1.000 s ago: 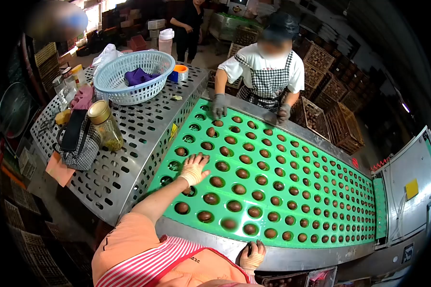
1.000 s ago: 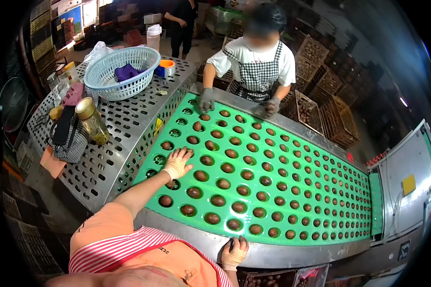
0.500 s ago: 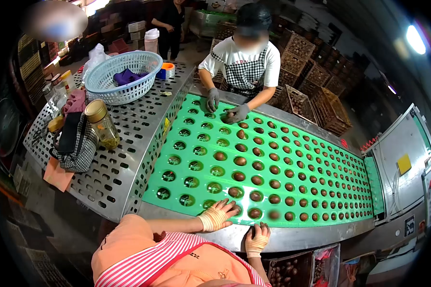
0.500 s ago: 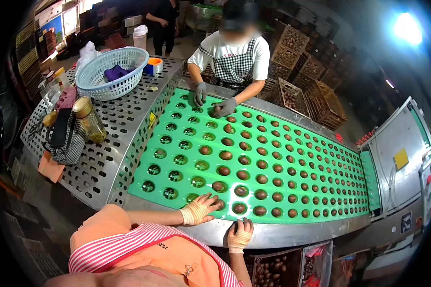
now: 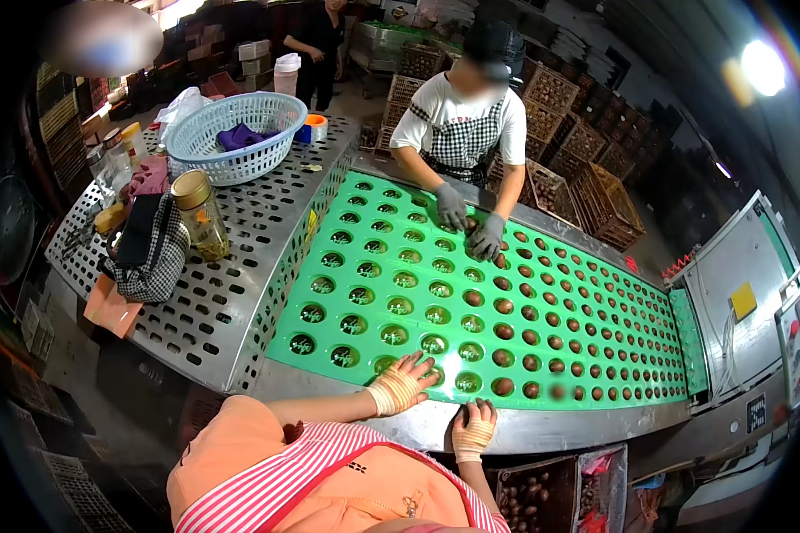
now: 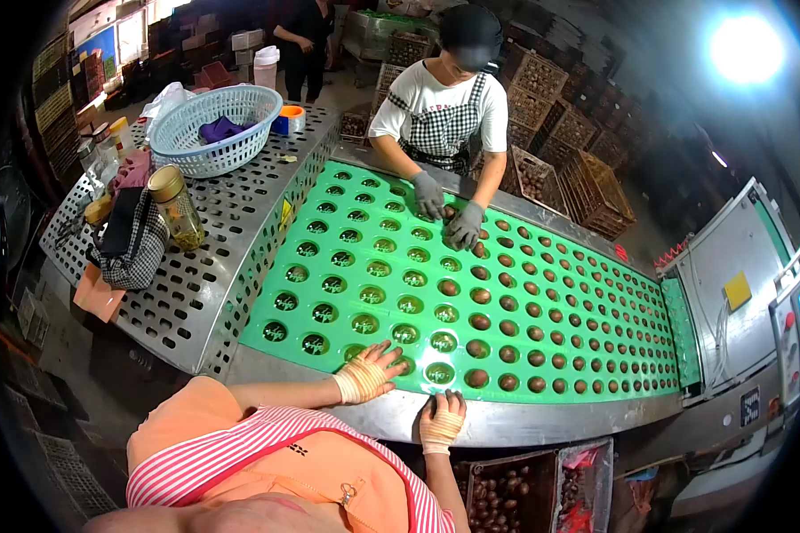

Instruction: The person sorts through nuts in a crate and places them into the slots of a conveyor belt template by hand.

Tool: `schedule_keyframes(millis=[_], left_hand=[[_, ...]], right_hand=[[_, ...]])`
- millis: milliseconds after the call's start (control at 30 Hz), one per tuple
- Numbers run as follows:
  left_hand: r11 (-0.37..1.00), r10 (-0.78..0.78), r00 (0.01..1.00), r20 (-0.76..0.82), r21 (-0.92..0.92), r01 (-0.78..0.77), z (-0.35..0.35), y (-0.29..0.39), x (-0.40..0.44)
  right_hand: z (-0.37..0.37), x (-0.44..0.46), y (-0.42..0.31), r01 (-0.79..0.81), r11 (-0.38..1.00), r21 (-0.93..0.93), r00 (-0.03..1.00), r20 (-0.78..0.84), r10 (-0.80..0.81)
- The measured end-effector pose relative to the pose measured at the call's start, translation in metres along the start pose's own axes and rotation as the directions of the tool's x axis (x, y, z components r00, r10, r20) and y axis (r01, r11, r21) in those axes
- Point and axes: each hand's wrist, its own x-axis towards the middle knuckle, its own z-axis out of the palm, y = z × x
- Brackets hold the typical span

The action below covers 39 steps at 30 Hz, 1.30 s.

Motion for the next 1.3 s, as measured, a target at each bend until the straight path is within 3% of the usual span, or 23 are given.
schedule_keyframes(millis=[33,233,433,567,633,700,767,900,1033,1067,1133,1167,1200,1233,1300], left_hand=[[1.0,0.0,1.0,-0.007,0.01,0.0,0.007,-0.022,-0.011],[0.999,0.01,0.999,-0.052,0.042,-0.008,0.008,-0.003,0.005],[0.992,-0.029,1.0,-0.003,0.12,0.029,0.005,-0.003,0.007],[0.971,-0.123,0.992,0.017,0.21,0.116,0.004,0.003,0.002],[0.956,-0.177,0.984,0.013,0.241,0.168,0.006,0.014,0.001],[0.965,-0.184,0.983,-0.011,0.19,0.183,0.013,0.034,0.001],[0.976,-0.173,0.984,-0.036,0.13,0.176,0.016,0.056,0.013],[0.999,-0.044,0.996,-0.074,0.022,0.046,0.033,0.122,0.03],[0.976,0.085,0.996,0.031,-0.205,-0.077,0.028,0.21,0.066],[0.953,0.17,0.985,-0.019,-0.251,-0.169,0.037,0.226,0.075],[0.894,0.283,0.954,-0.103,-0.333,-0.301,0.059,0.251,0.099],[0.852,0.204,0.975,-0.088,-0.474,-0.221,0.058,0.266,0.101],[0.875,0.206,0.976,0.069,-0.459,-0.153,0.05,0.294,0.118],[0.78,0.238,0.971,-0.004,-0.595,-0.193,0.059,0.302,0.13],[0.765,0.362,0.929,0.075,-0.594,-0.25,0.079,0.332,0.155]], right_hand=[[0.024,-0.004,-0.012,0.001,1.0,0.012,1.0,-0.012,-0.001],[0.001,0.002,0.005,-0.009,0.993,0.12,0.997,-0.075,0.018],[-0.039,-0.023,0.023,-0.183,0.956,0.228,0.976,-0.074,0.204],[-0.112,-0.084,0.059,-0.255,0.964,0.072,0.949,-0.17,0.264],[-0.139,-0.125,0.074,-0.379,0.925,-0.034,0.913,-0.178,0.368],[-0.155,-0.165,0.081,-0.51,0.849,-0.14,0.86,-0.105,0.499],[-0.166,-0.185,0.082,-0.667,0.73,-0.144,0.725,0.097,0.682],[-0.182,-0.212,0.078,-0.785,0.619,0.013,0.58,0.367,0.728],[-0.194,-0.215,0.079,-0.65,0.747,0.139,0.744,0.317,0.588],[-0.193,-0.22,0.081,-0.587,0.801,0.117,0.797,0.253,0.548],[-0.201,-0.215,0.081,-0.616,0.788,0.006,0.758,0.276,0.591],[-0.206,-0.21,0.078,-0.631,0.775,-0.032,0.732,0.304,0.609],[-0.212,-0.209,0.081,-0.655,0.754,-0.048,0.713,0.29,0.638],[-0.214,-0.206,0.078,-0.665,0.746,-0.035,0.716,0.254,0.65],[-0.222,-0.206,0.083,-0.695,0.717,-0.05,0.692,0.224,0.686]])
